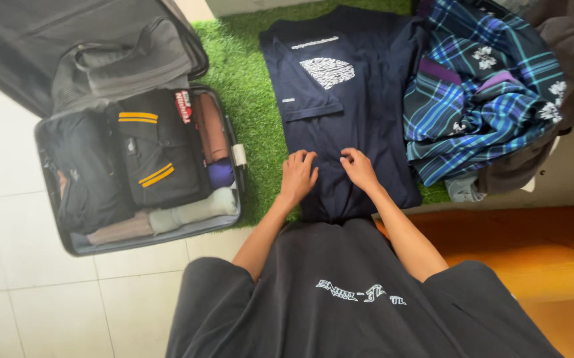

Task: The person spreads out a dark shirt on a green surface, folds it into a small rectangle by turning the sleeves and body inward, and places the folded shirt into an open suitcase already containing other clothes and a bottle.

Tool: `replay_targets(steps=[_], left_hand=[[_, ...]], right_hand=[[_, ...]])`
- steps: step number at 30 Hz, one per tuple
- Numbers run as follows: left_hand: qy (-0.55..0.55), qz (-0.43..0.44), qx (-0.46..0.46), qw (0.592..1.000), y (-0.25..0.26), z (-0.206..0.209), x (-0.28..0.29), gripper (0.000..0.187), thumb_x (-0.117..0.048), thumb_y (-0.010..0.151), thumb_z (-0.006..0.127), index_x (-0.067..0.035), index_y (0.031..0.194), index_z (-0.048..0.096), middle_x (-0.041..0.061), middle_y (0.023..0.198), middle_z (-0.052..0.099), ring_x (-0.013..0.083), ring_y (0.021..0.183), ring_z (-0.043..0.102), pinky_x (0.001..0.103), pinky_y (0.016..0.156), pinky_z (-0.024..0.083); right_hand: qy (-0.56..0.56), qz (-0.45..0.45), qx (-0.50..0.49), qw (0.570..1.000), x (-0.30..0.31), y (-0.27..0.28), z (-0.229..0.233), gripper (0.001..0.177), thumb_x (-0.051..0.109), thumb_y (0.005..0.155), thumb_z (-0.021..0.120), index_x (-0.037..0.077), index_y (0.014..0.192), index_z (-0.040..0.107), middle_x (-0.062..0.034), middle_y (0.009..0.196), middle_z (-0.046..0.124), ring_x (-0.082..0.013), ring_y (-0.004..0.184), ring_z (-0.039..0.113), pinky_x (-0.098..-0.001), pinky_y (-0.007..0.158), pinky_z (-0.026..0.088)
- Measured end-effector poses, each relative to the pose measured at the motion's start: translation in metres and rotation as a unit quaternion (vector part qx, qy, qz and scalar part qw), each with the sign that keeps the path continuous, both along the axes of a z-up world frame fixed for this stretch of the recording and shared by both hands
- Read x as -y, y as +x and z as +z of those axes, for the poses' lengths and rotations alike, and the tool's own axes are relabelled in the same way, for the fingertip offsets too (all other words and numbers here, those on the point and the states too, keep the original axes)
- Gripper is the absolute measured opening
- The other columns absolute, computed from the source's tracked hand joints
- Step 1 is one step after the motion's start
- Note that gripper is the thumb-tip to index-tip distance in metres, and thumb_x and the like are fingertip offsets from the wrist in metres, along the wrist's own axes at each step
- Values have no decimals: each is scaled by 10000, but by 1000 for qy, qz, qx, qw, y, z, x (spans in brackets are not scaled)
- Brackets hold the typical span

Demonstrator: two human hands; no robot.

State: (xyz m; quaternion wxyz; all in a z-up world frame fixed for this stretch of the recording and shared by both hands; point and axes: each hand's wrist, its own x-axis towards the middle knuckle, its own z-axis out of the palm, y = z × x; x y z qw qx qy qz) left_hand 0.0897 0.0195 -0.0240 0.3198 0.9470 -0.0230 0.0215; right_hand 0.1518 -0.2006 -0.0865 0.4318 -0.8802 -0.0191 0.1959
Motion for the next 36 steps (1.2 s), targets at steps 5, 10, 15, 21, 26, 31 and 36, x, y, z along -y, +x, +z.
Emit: replay_targets(steps=[5, 10, 15, 21, 26, 31, 36], left_hand=[[45, -19, 37, 998, 85, -9, 26, 351, -227, 901, 732, -149, 1220, 609, 110, 1298, 563, 343, 1344, 479, 549, 1101, 382], [75, 57, 76, 993, 153, -10, 60, 532, -225, 850, 728, -118, 1342, 556, 194, 1435, 486, 418, 1420, 388, 605, 1134, 312], [97, 101, -167, 976, 204, -15, 79, 595, -310, 833, 753, -91, 1334, 517, 204, 1464, 422, 423, 1415, 331, 704, 1052, 259], [-496, 204, -95, 839, 286, -50, 126, 847, -449, 922, 650, -83, 1591, 281, 227, 1514, 444, 351, 1321, 543, 486, 1096, 461], [-467, 249, -151, 835, 296, -81, 107, 827, -408, 988, 710, -30, 1556, 244, 263, 1408, 600, 320, 1309, 609, 367, 1093, 472], [-339, 282, -76, 894, 281, -87, 73, 675, -345, 907, 656, -29, 1469, 453, 229, 1334, 654, 331, 1258, 627, 380, 1046, 470], [-316, 416, -105, 846, 280, -102, 52, 554, -430, 1125, 355, -27, 1431, 580, 209, 1403, 636, 379, 1367, 552, 411, 1126, 411]], right_hand=[[-5, -52, 174, 983, 21, 120, 3, 499, 104, 925, 696, 19, 1386, 524, -202, 1089, 564, -309, 899, 612, -394, 834, 523], [-77, -39, 365, 927, 69, 277, 23, 612, 75, 965, 715, -23, 1491, 418, -284, 1314, 497, -490, 1177, 573, -479, 1034, 501], [-265, -71, 67, 959, 80, 319, 54, 327, 302, 974, 660, 70, 1205, 663, -197, 1200, 669, -424, 1183, 634, -508, 1047, 475], [205, -40, 31, 977, 6, 292, 12, 197, 178, 994, 645, 42, 1116, 571, -106, 1021, 660, -265, 997, 659, -350, 889, 537], [377, -58, -27, 924, 19, 275, -17, 246, 84, 1015, 509, 47, 1253, 560, -85, 1137, 701, -216, 1016, 699, -314, 864, 505], [202, -108, -2, 973, 35, 276, -28, 245, 167, 1022, 589, 39, 1230, 598, -115, 1078, 702, -245, 861, 707, -356, 748, 590], [10, 58, 36, 998, 39, 231, -34, 305, 226, 973, 698, 47, 1215, 649, -148, 1075, 723, -318, 996, 708, -427, 893, 548]])
